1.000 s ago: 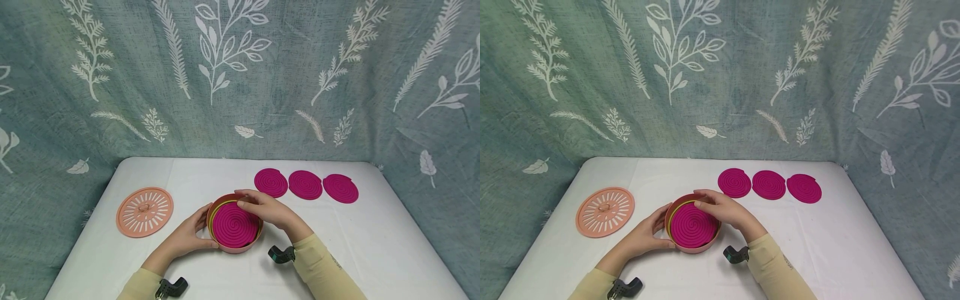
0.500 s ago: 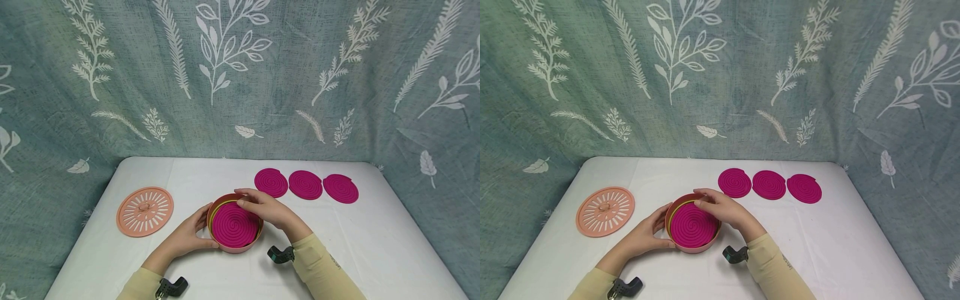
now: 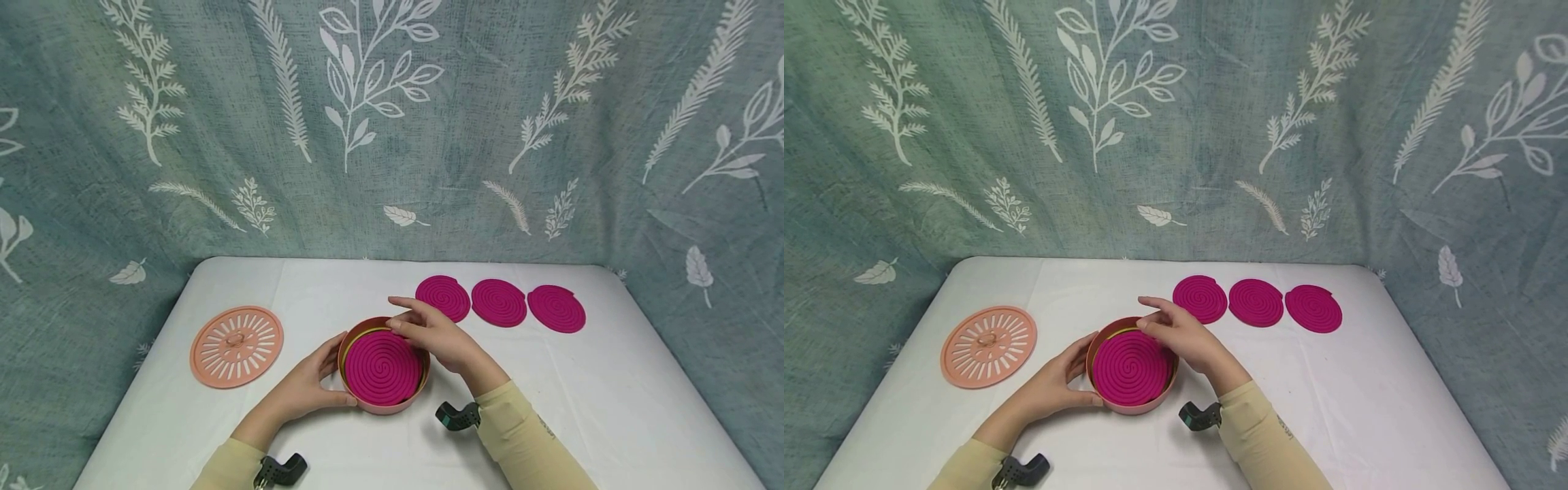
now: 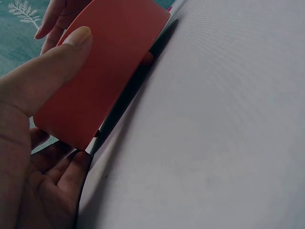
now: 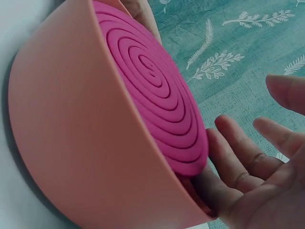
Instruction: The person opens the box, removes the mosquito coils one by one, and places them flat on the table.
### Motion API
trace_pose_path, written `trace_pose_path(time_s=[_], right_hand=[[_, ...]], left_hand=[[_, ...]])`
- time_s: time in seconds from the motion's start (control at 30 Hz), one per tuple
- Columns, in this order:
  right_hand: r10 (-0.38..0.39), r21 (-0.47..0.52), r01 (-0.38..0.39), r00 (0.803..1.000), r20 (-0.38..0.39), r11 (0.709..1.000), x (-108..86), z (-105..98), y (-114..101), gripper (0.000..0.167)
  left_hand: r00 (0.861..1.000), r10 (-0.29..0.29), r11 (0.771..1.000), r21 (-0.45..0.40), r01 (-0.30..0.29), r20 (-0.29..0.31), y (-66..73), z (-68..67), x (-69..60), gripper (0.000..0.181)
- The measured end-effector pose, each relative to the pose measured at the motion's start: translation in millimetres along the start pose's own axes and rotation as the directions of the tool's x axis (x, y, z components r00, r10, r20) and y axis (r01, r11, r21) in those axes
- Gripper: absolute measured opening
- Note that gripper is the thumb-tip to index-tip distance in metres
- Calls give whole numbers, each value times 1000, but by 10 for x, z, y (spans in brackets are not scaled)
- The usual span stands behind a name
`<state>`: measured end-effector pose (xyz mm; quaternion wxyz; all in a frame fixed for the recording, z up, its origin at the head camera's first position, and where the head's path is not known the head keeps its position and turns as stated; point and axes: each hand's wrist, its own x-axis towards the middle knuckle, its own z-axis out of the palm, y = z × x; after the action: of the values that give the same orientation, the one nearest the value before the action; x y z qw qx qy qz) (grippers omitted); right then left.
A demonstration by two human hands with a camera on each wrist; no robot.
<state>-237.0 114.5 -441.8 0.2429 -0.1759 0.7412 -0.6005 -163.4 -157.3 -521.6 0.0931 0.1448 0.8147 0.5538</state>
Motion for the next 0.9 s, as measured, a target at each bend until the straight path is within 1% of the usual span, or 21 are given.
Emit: trace_pose_path(time_s=[0.17,0.23,0.4,0.53,0.63,0.9], right_hand=[[3,98,-4,1000,12,995,23,-11,12,53],[18,137,-22,999,26,990,26,-12,6,51],[38,179,-50,997,69,983,37,-24,41,52],[32,164,-50,993,114,985,27,-44,87,51],[29,136,-48,990,137,990,11,-53,110,50],[48,80,-61,988,146,995,7,-58,165,52]], left_hand=[[1000,12,1000,-16,-12,-3,-12,-3,0,116],[1000,22,999,-25,-22,-3,-16,-3,0,116],[999,35,999,-32,-35,-4,-11,2,11,116],[1000,25,999,-28,-25,-3,-3,7,8,116],[1000,17,1000,-20,-17,-4,-4,7,4,116],[1000,30,999,-26,-30,3,-15,4,9,116]])
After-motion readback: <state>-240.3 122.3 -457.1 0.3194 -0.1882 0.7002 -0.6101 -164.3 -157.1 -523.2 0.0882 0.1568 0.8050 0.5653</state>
